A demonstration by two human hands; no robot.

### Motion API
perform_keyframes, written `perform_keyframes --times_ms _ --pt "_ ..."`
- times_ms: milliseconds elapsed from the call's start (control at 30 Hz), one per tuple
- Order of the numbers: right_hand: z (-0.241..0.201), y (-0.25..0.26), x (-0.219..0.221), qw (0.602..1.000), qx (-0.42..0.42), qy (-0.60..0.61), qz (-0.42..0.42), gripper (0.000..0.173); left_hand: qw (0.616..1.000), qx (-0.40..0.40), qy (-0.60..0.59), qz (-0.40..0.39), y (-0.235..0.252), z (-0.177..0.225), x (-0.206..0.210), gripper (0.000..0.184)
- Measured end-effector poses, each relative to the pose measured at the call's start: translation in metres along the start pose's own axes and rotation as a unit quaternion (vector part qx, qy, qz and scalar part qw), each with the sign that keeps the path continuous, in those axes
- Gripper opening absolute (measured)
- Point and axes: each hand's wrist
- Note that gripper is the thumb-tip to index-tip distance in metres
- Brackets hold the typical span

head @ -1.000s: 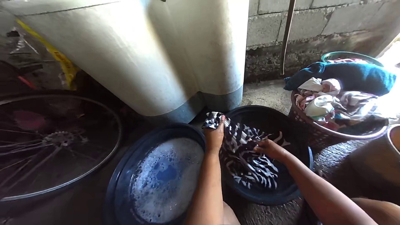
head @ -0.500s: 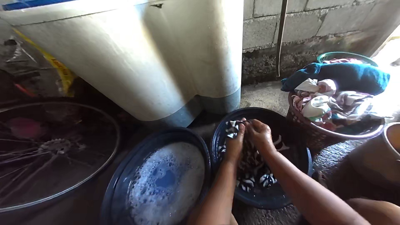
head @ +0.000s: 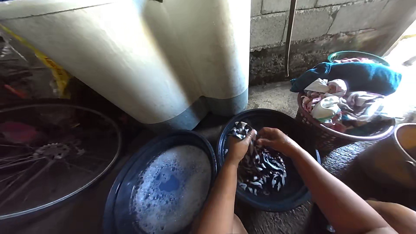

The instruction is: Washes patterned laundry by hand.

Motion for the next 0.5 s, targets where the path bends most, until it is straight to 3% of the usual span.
perform_keyframes --times_ms 67,233,400,500 --pt "0.024 0.002 0.004 0.999 0.030 -0.029 -0.028 0.017 1.000 0.017 -0.007 0.022 0.006 -0.002 -0.005 0.033" --pt "0.071 -0.001 0.009 0.984 0.098 -0.137 -0.053 0.035 0.995 0.028 0.001 0.098 0.021 0.006 -0.028 0.027" --pt "0.074 0.003 -0.009 0.937 0.070 -0.326 -0.106 0.037 0.979 0.014 -0.044 0.200 0.032 0.014 -0.054 0.028" --pt "0.081 -0.003 -0.021 0.939 0.101 -0.315 -0.091 0.030 0.967 0.014 -0.086 0.240 0.038 0.019 -0.065 0.027"
Point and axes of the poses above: each hand's wrist, its own y-axis towards the middle knuckle, its own x-axis out of the palm, z = x × y, and after that the axes turned 13 degrees about z, right-handed
